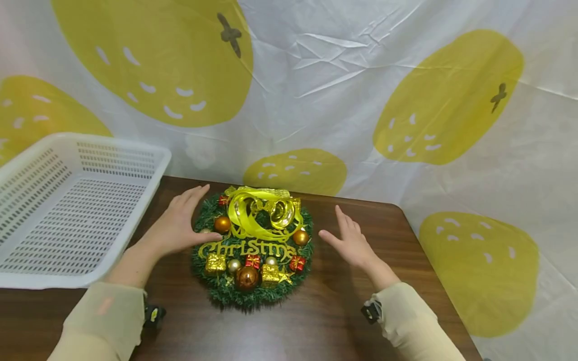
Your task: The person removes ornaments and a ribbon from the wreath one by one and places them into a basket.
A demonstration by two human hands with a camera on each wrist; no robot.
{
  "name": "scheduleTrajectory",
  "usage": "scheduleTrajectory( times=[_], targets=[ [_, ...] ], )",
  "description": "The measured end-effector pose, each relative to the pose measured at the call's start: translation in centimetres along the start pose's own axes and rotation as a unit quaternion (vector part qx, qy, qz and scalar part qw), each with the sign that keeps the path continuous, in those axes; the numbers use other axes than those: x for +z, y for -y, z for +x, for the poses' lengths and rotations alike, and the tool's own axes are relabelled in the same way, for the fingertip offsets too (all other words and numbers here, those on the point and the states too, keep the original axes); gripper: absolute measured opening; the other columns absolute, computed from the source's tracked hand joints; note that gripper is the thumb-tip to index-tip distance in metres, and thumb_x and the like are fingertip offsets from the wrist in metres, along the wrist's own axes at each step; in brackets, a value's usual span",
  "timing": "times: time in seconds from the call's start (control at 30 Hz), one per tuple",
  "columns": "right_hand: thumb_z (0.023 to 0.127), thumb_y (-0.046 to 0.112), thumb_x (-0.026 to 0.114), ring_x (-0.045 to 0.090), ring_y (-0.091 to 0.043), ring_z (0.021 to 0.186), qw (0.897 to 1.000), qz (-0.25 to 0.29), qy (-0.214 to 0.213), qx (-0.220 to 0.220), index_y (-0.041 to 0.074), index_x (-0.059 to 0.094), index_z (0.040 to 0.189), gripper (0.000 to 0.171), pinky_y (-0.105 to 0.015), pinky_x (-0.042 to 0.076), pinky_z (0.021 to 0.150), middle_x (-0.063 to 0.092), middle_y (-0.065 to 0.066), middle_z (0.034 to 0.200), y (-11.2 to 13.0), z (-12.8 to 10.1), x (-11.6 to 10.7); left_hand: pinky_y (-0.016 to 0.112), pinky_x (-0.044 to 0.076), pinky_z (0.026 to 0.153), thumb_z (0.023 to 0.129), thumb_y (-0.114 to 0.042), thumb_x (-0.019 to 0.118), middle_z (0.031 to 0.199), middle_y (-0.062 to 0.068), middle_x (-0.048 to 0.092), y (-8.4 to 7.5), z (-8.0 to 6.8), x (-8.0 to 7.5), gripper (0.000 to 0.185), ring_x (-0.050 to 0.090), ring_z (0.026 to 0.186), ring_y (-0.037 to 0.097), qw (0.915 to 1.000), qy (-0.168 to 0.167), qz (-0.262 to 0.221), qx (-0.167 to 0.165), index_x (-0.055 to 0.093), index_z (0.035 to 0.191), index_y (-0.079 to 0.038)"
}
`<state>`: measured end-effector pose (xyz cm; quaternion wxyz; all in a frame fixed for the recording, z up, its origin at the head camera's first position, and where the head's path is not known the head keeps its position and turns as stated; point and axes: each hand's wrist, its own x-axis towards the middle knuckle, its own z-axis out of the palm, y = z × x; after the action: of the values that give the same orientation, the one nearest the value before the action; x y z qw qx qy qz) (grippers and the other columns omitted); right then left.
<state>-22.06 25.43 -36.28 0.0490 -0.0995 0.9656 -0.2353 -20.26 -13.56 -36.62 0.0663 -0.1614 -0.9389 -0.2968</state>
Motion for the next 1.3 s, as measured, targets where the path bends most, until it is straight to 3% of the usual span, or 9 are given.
scheduleTrajectory(
  times=[0.13, 0.27, 0.43, 0.57, 0.7, 0.9, 1.1, 1.3],
  targets=[
    [0.094, 0.054, 0.042, 0.001, -0.043, 0.142, 0.993, 0.107, 0.027, 0.035, 0.014, -0.005, 0.151, 0.085, -0.063, 0.012, 0.111, 0.004, -0.02, 0.157, 0.0, 0.2, -0.1, 0.062, 0.032, 0.103, 0.071, -0.045, 0.078, 0.149, 0.022, 0.025, 0.4, 0.1, 1.0, 0.104, 0.025, 0.135, 0.044, 0.9983, -0.01, -0.052, -0.025, 0.019, 0.15, -0.01],
    [0.095, 0.048, 0.044, 0.018, -0.041, 0.141, 0.979, 0.189, 0.041, 0.066, 0.009, 0.0, 0.151, 0.081, -0.057, 0.025, 0.11, 0.015, -0.024, 0.154, 0.2, 0.3, 0.0, 0.058, 0.04, 0.098, 0.071, -0.041, 0.08, 0.143, 0.022, 0.032, 0.8, 0.1, 2.0, 0.101, 0.038, 0.126, 0.042, 0.9945, -0.022, -0.092, -0.043, 0.023, 0.148, -0.008],
    [0.095, 0.045, 0.048, 0.035, -0.045, 0.131, 0.944, 0.311, 0.056, 0.091, 0.002, 0.007, 0.15, 0.081, -0.05, 0.049, 0.092, 0.023, -0.028, 0.149, 0.4, 0.4, 0.7, 0.051, 0.047, 0.09, 0.07, -0.037, 0.081, 0.133, 0.022, 0.04, 1.2, 0.0, 2.8, 0.095, 0.047, 0.113, 0.038, 0.9907, -0.039, -0.119, -0.053, 0.03, 0.143, -0.005],
    [0.09, 0.052, 0.05, 0.039, -0.047, 0.127, 0.916, 0.38, 0.075, 0.1, -0.001, 0.01, 0.148, 0.089, -0.048, 0.052, 0.088, 0.024, -0.029, 0.148, -0.1, 0.8, 1.7, 0.047, 0.049, 0.087, 0.072, -0.035, 0.08, 0.127, 0.023, 0.042, 1.5, -0.1, 3.0, 0.087, 0.048, 0.108, 0.034, 0.9861, -0.04, -0.145, -0.07, 0.034, 0.138, -0.001],
    [0.088, 0.057, 0.051, 0.04, -0.047, 0.126, 0.897, 0.418, 0.088, 0.116, -0.002, 0.014, 0.147, 0.092, -0.05, 0.049, 0.092, 0.024, -0.031, 0.146, -0.4, 1.0, 2.5, 0.046, 0.05, 0.085, 0.075, -0.031, 0.079, 0.122, 0.023, 0.045, 1.9, -0.3, 3.1, 0.078, 0.05, 0.106, 0.034, 0.9812, -0.034, -0.168, -0.089, 0.038, 0.133, 0.001],
    [0.095, 0.047, 0.046, 0.039, -0.049, 0.127, 0.868, 0.465, 0.087, 0.151, -0.006, 0.009, 0.147, 0.083, -0.049, 0.049, 0.093, 0.026, -0.033, 0.143, -0.2, 0.9, 3.2, 0.044, 0.051, 0.083, 0.078, -0.031, 0.076, 0.12, 0.022, 0.05, 2.7, -0.4, 3.4, 0.069, 0.054, 0.105, 0.034, 0.9746, -0.018, -0.19, -0.117, 0.041, 0.129, 0.0],
    [0.096, 0.042, 0.045, 0.041, -0.05, 0.124, 0.858, 0.477, 0.078, 0.172, -0.009, 0.01, 0.146, 0.08, -0.045, 0.053, 0.089, 0.032, -0.036, 0.14, 0.1, 0.8, 4.0, 0.034, 0.054, 0.07, 0.08, -0.031, 0.074, 0.122, 0.023, 0.051, 3.1, -0.5, 3.6, 0.066, 0.054, 0.105, 0.034, 0.9673, -0.002, -0.214, -0.136, 0.041, 0.129, -0.001],
    [0.094, 0.04, 0.051, 0.048, -0.048, 0.119, 0.853, 0.48, 0.053, 0.197, -0.013, 0.018, 0.142, 0.079, -0.041, 0.055, 0.084, 0.039, -0.037, 0.133, 0.2, 0.7, 4.9, 0.033, 0.052, 0.072, 0.08, -0.032, 0.074, 0.12, 0.022, 0.053, 3.9, -0.5, 4.2, 0.063, 0.056, 0.102, 0.031, 0.9681, 0.007, -0.213, -0.131, 0.044, 0.127, -0.001]
  ],
)
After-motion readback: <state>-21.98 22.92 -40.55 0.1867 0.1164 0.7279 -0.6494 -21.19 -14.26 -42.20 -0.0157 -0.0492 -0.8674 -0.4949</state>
